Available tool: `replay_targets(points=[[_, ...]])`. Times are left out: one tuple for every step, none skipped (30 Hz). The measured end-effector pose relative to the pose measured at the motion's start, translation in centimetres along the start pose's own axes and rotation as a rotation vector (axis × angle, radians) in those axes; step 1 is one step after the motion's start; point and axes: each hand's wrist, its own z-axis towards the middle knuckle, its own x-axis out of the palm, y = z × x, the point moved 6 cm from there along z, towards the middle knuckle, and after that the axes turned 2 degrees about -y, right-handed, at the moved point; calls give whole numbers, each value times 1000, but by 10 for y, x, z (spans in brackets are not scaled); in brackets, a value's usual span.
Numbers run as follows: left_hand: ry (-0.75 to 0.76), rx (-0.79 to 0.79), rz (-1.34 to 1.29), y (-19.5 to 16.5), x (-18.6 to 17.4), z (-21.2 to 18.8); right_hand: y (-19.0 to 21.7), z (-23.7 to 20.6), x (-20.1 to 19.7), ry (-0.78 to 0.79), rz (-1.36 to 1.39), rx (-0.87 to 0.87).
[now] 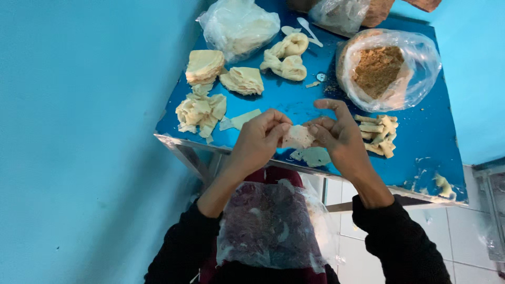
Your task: The person sits at a blue metal table and shapes dough by hand, picking up small dough pieces, twisting and folding them into elongated shapes, and placing the finished twisted pieces in a pile on the right side of the table. They occasionally reach into a plastic-lined bowl of brown filling and gather more dough pieces from the table.
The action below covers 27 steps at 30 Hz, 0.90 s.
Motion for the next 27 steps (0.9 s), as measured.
replay_targets(points=[[5, -41, 6, 5, 5, -1, -3, -2, -4, -10, -17, 31], [10, -83, 12, 10, 9, -2, -7, -4, -8, -19, -33, 63], [21, -81, -14, 12, 13, -3, -6, -5, -10, -6, -50, 40], [31, -79, -39, 13, 17, -3, -6, -6, -12, 8, -67, 17], [41, -75, -63, 13, 21, -3, -5, -8, -13, 22, -83, -9], [42, -61, -45, 13, 24, -3, -4, -9, -16, 8, -121, -23], [44, -50, -28, 13, 28, -2, -3, -11, -19, -4, -159, -35], [46, -36, -9, 12, 31, -2, -2, -13, -21, -18, -197, -49], [46, -17, 82, 10, 33, -2, -3, -15, -24, -37, -274, -29], [45, 2, 173, 9, 36, -3, -4, -18, -27, -56, -352, -7], [44, 18, 262, 8, 38, -4, -5, -21, -29, -73, -431, 17], [43, 46, 325, 6, 41, -5, -4, -23, -29, -68, -480, -10], [42, 75, 389, 4, 43, -7, -3, -26, -29, -63, -529, -39], [41, 104, 454, 2, 45, -9, -2, -28, -28, -58, -578, -68], [46, 100, 478, 2, 47, -10, -3, -29, -28, -56, -600, -72], [50, 96, 503, 2, 48, -11, -3, -30, -28, -54, -622, -78], [54, 94, 528, 2, 49, -12, -4, -31, -28, -52, -645, -85], [31, 139, 561, -1, 48, -13, -3, -31, -28, -50, -678, -100], [10, 184, 594, -3, 48, -15, -3, -32, -29, -49, -710, -113], [-11, 229, 627, -6, 47, -18, -3, -32, -29, -48, -743, -127], [-41, 259, 669, -8, 46, -21, -2, -33, -31, -65, -744, -125], [-71, 289, 710, -11, 44, -25, -2, -35, -33, -81, -746, -123], [-101, 317, 751, -13, 42, -31, -2, -37, -34, -96, -747, -118], [-78, 348, 769, -14, 43, -36, -3, -38, -33, -73, -743, -125], [-55, 383, 788, -15, 44, -41, -3, -40, -31, -52, -740, -134], [-32, 417, 805, -16, 46, -46, -3, -42, -29, -31, -737, -143], [-18, 444, 816, -16, 46, -51, -3, -45, -28, -22, -762, -163]])
